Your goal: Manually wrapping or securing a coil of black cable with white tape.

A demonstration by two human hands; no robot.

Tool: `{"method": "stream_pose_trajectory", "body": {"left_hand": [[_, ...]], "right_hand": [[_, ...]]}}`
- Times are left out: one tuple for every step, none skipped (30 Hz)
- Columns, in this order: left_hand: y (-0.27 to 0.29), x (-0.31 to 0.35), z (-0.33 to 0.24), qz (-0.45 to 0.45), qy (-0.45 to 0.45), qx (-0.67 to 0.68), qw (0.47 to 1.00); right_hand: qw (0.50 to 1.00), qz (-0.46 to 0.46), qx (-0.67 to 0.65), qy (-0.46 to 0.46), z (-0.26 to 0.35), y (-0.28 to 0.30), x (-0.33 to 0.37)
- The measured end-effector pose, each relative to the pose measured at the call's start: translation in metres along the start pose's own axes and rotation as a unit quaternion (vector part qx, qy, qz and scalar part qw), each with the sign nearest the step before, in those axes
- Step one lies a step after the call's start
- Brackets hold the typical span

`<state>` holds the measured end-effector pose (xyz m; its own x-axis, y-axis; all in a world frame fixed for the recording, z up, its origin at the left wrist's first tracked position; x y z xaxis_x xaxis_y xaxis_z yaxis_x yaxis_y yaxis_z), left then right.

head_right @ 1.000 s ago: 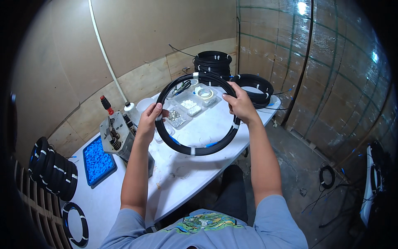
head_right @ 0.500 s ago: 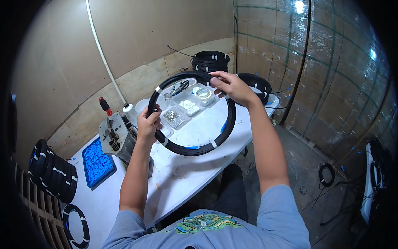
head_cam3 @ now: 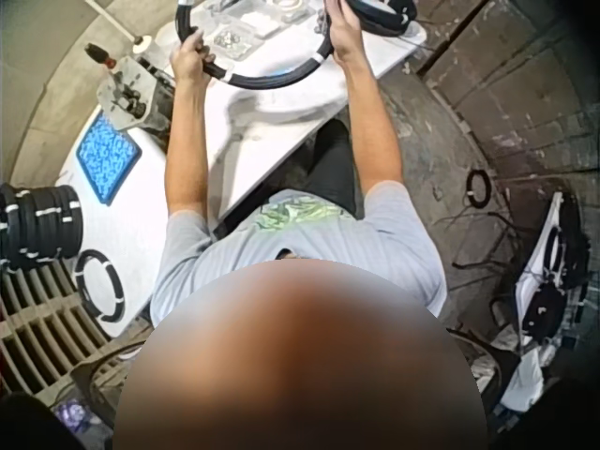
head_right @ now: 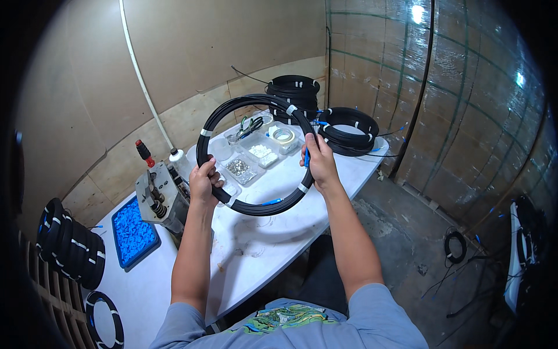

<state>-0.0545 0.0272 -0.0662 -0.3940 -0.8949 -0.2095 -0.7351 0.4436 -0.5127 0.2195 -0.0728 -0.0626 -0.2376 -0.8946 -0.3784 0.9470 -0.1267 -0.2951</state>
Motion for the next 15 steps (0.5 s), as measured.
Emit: {"method": "stream_pose_trajectory", "body": {"left_hand": [[-0.0006, -0.0002, -0.0006, 0.0, 0.0, 0.0, 1.0], [-0.0005, -0.0001, -0.0016, -0.005, 0.003, -0.001, 1.0], [-0.0003, -0.0005, -0.0022, -0.01, 0.005, -0.003, 1.0], [0.001, -0.0018, -0.0024, -0.01, 0.005, -0.003, 1.0], [0.0021, -0.0035, -0.0023, -0.007, 0.001, -0.006, 1.0], [0.0021, -0.0045, -0.0025, -0.003, -0.003, -0.009, 1.0], [0.0014, -0.0045, -0.0027, -0.003, -0.002, -0.009, 1.0], [0.0002, -0.0042, -0.0038, -0.003, 0.0, -0.009, 1.0], [-0.0005, -0.0042, -0.0042, -0.004, 0.002, -0.009, 1.0], [-0.0006, -0.0045, -0.0036, -0.004, 0.002, -0.009, 1.0], [-0.0013, -0.0045, -0.0019, -0.002, 0.005, -0.007, 1.0], [-0.0021, -0.0043, -0.0005, 0.001, 0.009, -0.005, 1.0], [-0.0028, -0.0037, 0.0008, 0.001, 0.009, -0.004, 1.0], [-0.0031, -0.0031, 0.0019, -0.001, 0.011, -0.003, 1.0], [-0.0034, -0.0029, 0.0028, -0.003, 0.013, -0.001, 1.0]], "right_hand": [[0.999, -0.014, 0.05, 0.003, 0.0007, -0.0016, 0.0], [0.999, -0.014, 0.05, 0.002, 0.001, -0.0055, 0.0005], [0.996, -0.035, 0.086, 0.012, 0.0029, -0.009, 0.0017], [0.991, -0.057, 0.123, 0.022, 0.0041, -0.0104, 0.0024], [0.99, -0.058, 0.123, 0.022, 0.0038, -0.0097, 0.0025], [0.993, -0.051, 0.109, 0.022, 0.0029, -0.0091, 0.0023], [0.994, -0.043, 0.094, 0.021, 0.0024, -0.0088, 0.0022], [0.994, -0.044, 0.094, 0.022, 0.0038, -0.0091, 0.0025], [0.996, -0.048, 0.075, 0.011, 0.006, -0.0096, 0.0034], [0.997, -0.053, 0.056, 0.0, 0.0068, -0.0097, 0.0038], [0.997, -0.053, 0.057, 0.0, 0.0068, -0.0083, 0.0037], [0.996, -0.053, 0.067, -0.002, 0.0062, -0.0067, 0.0035], [0.996, -0.053, 0.078, -0.005, 0.0059, -0.0056, 0.0037], [0.995, -0.053, 0.079, -0.005, 0.0058, -0.0056, 0.0041], [0.995, -0.051, 0.088, -0.009, 0.0054, -0.006, 0.0052]]}}
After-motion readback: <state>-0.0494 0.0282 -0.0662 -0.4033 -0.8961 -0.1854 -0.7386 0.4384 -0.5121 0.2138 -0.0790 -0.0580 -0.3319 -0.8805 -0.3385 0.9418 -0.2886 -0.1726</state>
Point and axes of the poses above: each hand's wrist, its own x-axis away from the middle knuckle, its own y-axis out of the back of the hand, z = x × y, the point moved 2 cm from there along -x, towards the middle knuckle, and after that the axes turned 13 degrees about z, right-handed, at the moved point
